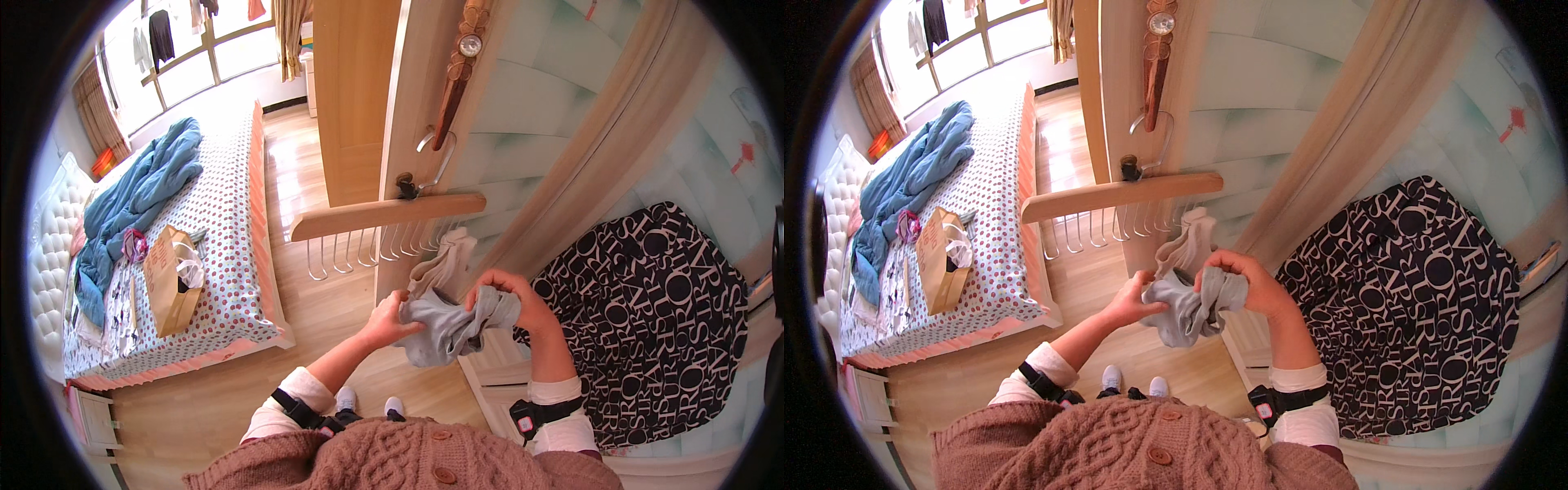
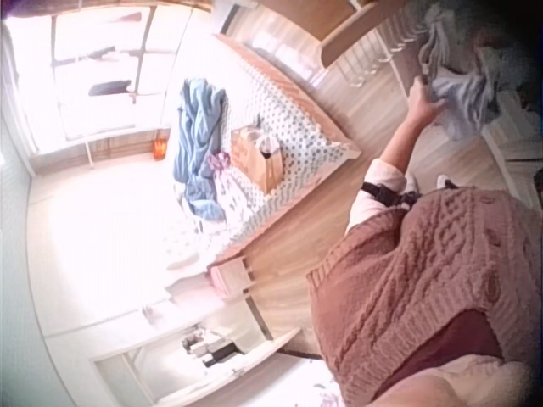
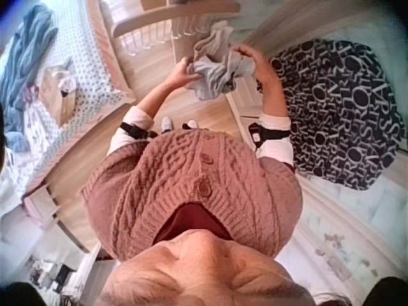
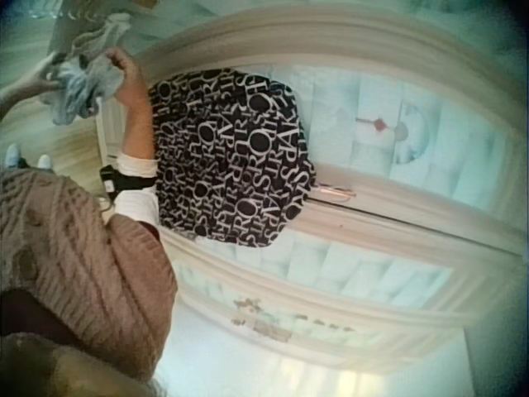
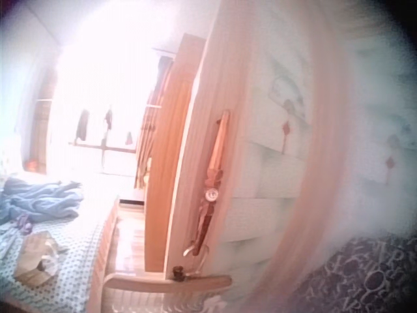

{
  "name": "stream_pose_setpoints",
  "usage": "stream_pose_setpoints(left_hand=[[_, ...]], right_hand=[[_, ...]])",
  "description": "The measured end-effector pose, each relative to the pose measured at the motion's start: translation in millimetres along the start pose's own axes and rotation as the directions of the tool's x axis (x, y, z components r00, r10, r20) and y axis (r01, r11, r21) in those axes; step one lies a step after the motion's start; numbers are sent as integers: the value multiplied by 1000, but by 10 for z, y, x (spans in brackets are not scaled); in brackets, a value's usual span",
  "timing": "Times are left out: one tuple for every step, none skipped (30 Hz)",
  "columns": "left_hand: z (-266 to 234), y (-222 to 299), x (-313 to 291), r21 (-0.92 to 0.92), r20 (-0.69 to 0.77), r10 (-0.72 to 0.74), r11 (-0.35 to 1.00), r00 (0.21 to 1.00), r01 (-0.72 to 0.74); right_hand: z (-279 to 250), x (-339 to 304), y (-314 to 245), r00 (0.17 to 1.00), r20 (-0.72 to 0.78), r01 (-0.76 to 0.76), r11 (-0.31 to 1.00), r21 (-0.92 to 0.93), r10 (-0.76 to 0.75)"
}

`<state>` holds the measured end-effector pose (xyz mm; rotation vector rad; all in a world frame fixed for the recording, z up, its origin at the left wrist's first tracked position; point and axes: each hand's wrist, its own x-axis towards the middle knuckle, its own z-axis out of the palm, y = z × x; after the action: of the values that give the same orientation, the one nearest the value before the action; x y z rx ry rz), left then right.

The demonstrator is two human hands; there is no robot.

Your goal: The person takes several pieces of clothing from a paper bag on the bed, including a white bra and a gray bra. They hang each item on a multi-hook hanger attached to a wardrobe door. The person also opens and closes the window briefly before returning to hang more items.

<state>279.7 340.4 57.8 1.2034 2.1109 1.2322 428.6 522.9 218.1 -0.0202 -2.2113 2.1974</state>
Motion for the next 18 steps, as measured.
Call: stream_pose_setpoints(left_hand=[[9, 33, -6, 40, -49, 45, 998, 998, -43], [11, 77, -15, 90, -86, 73, 994, 994, -65], [5, 130, -29, 94, -94, 102, 991, 990, -93], [-10, 191, -29, -9, -57, 106, 994, 993, -106], [-29, 259, -25, -113, -20, 112, 987, 993, -114], [-49, 331, -24, -215, 16, 122, 970, 992, -116], [-58, 411, -24, -241, 46, 157, 960, 987, -141], [-65, 492, -33, -341, 124, 194, 929, 973, -142], [-75, 569, -46, -420, 187, 247, 895, 951, -150], [-88, 640, -63, -481, 232, 319, 859, 919, -176], [-106, 698, -90, -512, 311, 350, 845, 883, -155], [-122, 751, -91, -550, 436, 327, 834, 838, -39], [-126, 799, -95, -561, 467, 317, 828, 826, -1], [-126, 834, -94, -577, 482, 330, 816, 812, 10], [-128, 853, -78, -576, 511, 288, 814, 810, 74], [-126, 861, -55, -582, 528, 268, 805, 806, 113], [-120, 854, -32, -587, 541, 254, 797, 802, 144], [-127, 830, 27, -532, 587, 209, 828, 782, 178]], right_hand=[[36, 5, -4, 999, -19, 44, 995, -89, -46], [56, 6, -14, 995, -89, 17, 985, -169, -33], [71, 9, -21, 989, -150, -22, 973, -229, -13], [81, 10, -27, 980, -197, -63, 966, -250, 13], [90, 10, -30, 976, -217, -62, 959, -278, 0], [99, 8, -32, 975, -223, -58, 961, -269, -4], [109, 4, -33, 973, -229, -66, 970, -233, 11], [125, -12, -36, 975, -221, -11, 982, -187, -31], [147, -40, -40, 975, -216, 33, 993, -112, -56], [163, -66, -47, 974, -213, 75, 997, -35, -81], [168, -87, -61, 968, -243, 64, 998, -2, -63], [169, -107, -75, 962, -271, 54, 998, 30, -44], [176, -117, -80, 955, -293, 58, 996, 63, -37], [181, -117, -79, 940, -338, 67, 995, 72, -39], [180, -104, -73, 925, -377, 89, 993, 81, -52], [183, -86, -60, 912, -402, 125, 990, 71, -86], [179, -59, -40, 882, -468, 79, 997, 23, -59], [169, -15, -13, 854, -518, 42, 998, -39, -56]])
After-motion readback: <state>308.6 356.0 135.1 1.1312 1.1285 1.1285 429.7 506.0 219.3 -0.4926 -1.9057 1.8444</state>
